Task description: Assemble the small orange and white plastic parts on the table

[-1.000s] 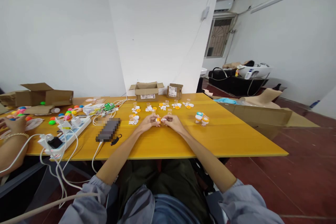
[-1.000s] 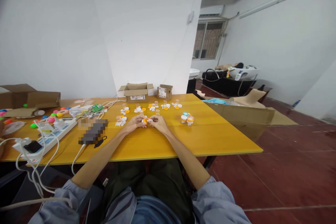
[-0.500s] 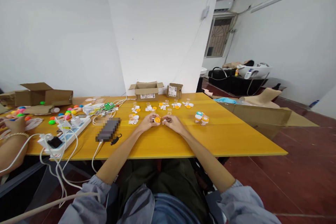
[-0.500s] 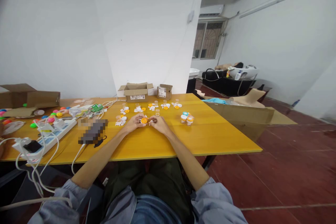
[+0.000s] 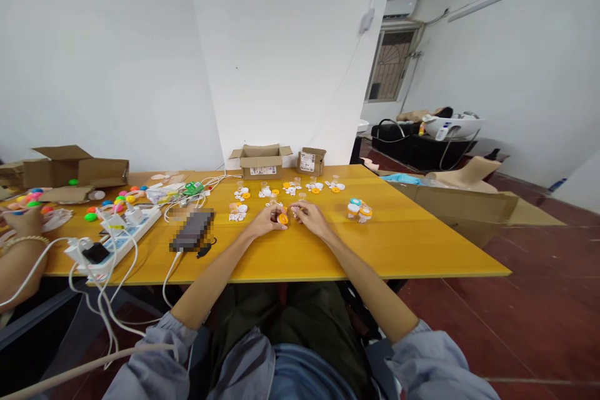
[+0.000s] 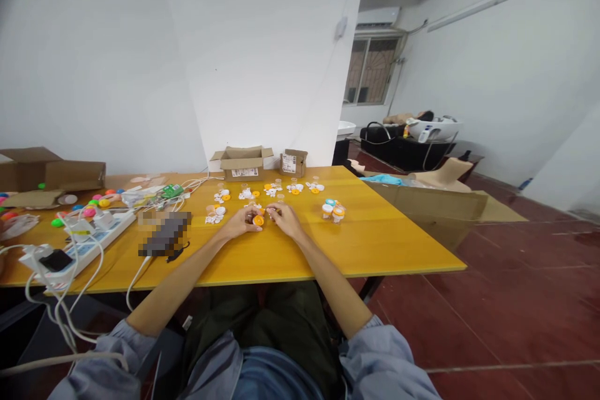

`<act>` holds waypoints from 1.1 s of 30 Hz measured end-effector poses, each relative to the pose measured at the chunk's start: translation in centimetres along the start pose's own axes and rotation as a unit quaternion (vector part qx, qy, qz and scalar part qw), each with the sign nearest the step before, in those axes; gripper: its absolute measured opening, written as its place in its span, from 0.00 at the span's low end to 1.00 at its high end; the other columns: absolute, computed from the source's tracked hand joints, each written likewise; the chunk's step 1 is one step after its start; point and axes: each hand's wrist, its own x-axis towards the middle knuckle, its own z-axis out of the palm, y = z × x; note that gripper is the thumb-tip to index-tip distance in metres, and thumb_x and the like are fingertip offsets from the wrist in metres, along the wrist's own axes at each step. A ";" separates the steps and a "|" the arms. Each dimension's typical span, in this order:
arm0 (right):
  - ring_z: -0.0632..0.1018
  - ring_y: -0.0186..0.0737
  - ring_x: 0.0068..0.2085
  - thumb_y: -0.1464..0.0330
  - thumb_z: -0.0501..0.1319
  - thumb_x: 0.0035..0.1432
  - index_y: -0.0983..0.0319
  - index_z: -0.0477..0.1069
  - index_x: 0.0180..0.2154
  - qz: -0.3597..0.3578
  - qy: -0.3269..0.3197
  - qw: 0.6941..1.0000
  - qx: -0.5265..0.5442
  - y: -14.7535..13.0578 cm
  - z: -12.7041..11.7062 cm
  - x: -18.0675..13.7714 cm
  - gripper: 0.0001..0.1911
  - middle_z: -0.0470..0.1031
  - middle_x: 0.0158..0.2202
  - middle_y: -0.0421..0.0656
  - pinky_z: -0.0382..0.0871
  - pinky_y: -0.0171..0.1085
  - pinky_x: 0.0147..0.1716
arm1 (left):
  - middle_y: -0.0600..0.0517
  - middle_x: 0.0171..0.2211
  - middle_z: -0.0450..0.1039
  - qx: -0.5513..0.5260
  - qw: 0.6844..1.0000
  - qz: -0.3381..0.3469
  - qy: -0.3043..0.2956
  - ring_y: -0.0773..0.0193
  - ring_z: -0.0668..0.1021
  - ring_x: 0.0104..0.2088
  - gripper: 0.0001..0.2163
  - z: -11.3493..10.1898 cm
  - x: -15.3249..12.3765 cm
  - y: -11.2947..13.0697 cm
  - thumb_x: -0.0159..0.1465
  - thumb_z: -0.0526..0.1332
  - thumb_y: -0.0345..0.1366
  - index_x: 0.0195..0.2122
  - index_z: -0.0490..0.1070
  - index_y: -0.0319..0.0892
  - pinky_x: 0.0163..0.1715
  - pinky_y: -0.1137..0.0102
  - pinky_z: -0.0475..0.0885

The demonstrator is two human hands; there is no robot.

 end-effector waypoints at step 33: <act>0.72 0.39 0.28 0.65 0.59 0.53 0.57 0.67 0.26 0.027 0.063 0.990 -0.123 3.6 -1.0 2.7 0.06 0.73 0.24 0.38 0.65 0.36 0.30 | 0.55 0.30 0.71 0.089 0.995 0.040 0.010 0.70 0.70 0.28 0.19 0.2 -0.4 0.3 0.46 0.75 0.44 0.34 0.73 0.41 0.32 0.72 0.69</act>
